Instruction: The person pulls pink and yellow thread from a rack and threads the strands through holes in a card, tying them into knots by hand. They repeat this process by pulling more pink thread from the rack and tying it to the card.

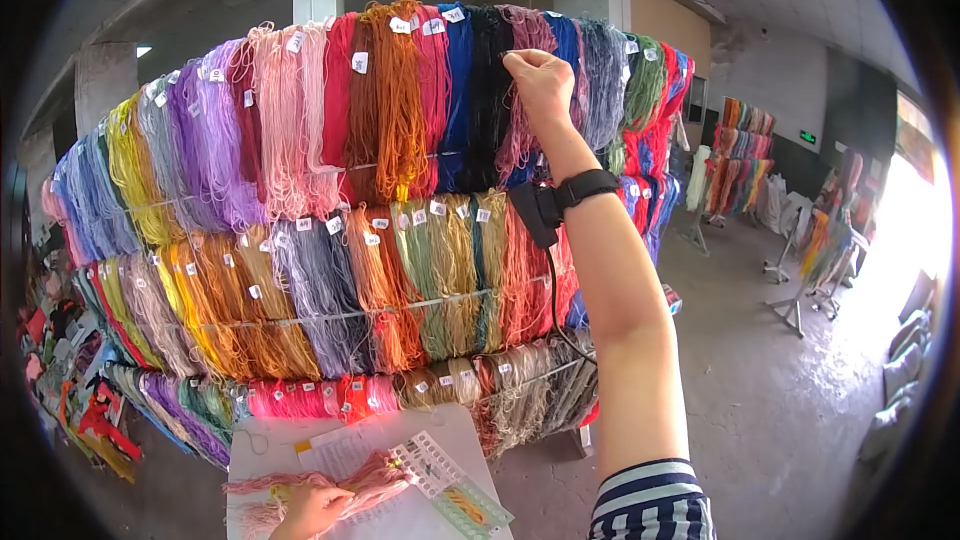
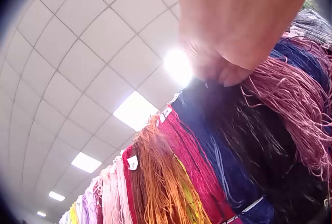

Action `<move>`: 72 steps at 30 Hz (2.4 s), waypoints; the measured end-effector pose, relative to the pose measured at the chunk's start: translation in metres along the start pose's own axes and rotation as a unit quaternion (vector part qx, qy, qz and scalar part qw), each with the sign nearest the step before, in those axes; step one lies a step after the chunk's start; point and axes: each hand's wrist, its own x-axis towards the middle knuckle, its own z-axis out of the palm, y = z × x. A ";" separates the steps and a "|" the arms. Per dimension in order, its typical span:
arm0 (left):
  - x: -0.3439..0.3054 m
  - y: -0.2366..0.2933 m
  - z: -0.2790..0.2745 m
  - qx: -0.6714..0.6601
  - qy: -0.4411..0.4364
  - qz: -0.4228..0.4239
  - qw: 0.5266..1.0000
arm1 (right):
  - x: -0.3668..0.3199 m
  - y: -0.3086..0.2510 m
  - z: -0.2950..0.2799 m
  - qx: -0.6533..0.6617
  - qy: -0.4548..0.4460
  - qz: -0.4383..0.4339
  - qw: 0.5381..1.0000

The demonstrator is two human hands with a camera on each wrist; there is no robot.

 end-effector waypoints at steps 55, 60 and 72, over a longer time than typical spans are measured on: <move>0.024 0.013 0.133 -0.610 0.000 -0.400 0.684 | -0.554 0.000 -0.072 -0.044 -0.501 0.396 0.768; 0.020 0.011 0.145 -0.584 0.021 -0.367 0.724 | -0.562 -0.012 -0.076 -0.106 -0.560 0.184 0.801; 0.020 0.004 0.149 -0.529 0.013 -0.356 0.770 | -0.538 -0.052 -0.075 -0.062 -0.537 0.465 0.701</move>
